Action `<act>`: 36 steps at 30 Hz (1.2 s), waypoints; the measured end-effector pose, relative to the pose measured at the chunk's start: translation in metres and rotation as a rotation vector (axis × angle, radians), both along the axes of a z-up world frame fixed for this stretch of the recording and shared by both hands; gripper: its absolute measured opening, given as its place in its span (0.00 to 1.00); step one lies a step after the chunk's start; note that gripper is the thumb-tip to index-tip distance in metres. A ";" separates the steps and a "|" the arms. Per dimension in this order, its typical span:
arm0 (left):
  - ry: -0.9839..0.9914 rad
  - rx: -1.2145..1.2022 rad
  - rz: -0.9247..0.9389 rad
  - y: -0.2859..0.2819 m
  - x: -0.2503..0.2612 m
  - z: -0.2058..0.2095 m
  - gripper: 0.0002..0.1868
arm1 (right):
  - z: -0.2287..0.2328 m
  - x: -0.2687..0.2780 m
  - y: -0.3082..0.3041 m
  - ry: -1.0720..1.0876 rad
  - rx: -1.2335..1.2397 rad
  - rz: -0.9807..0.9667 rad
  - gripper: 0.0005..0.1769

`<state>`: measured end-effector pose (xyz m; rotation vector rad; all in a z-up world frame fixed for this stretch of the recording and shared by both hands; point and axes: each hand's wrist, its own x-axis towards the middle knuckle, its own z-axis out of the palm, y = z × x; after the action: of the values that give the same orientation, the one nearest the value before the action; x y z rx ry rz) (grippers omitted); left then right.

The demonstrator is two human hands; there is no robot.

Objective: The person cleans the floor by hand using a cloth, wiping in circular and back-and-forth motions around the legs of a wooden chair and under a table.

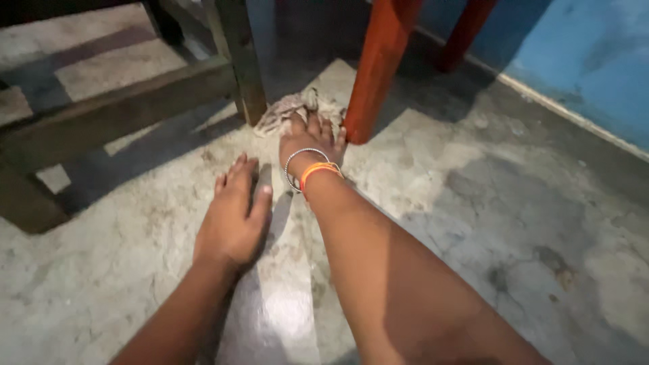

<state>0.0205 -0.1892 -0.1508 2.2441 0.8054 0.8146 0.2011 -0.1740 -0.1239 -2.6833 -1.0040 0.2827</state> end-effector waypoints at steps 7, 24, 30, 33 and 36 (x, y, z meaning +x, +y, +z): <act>-0.043 -0.025 0.007 0.010 0.001 0.006 0.32 | -0.005 -0.002 0.015 -0.027 -0.025 0.070 0.37; 0.100 0.074 -0.107 -0.006 0.002 0.013 0.28 | 0.001 -0.091 -0.206 -0.030 0.260 0.645 0.30; 0.023 0.149 -0.163 -0.100 0.017 0.007 0.24 | 0.001 -0.043 -0.289 -0.066 0.174 0.716 0.29; 0.000 0.155 -0.360 -0.131 0.036 0.011 0.27 | 0.004 -0.002 -0.330 -0.083 0.069 0.598 0.30; 0.016 0.168 -0.574 -0.162 0.075 0.015 0.27 | 0.000 0.050 -0.355 -0.146 -0.068 0.349 0.37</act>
<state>0.0954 -0.3508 -0.1356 2.4442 0.0736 0.5980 0.2512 -0.5292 -0.1236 -2.6060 -1.5361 0.1920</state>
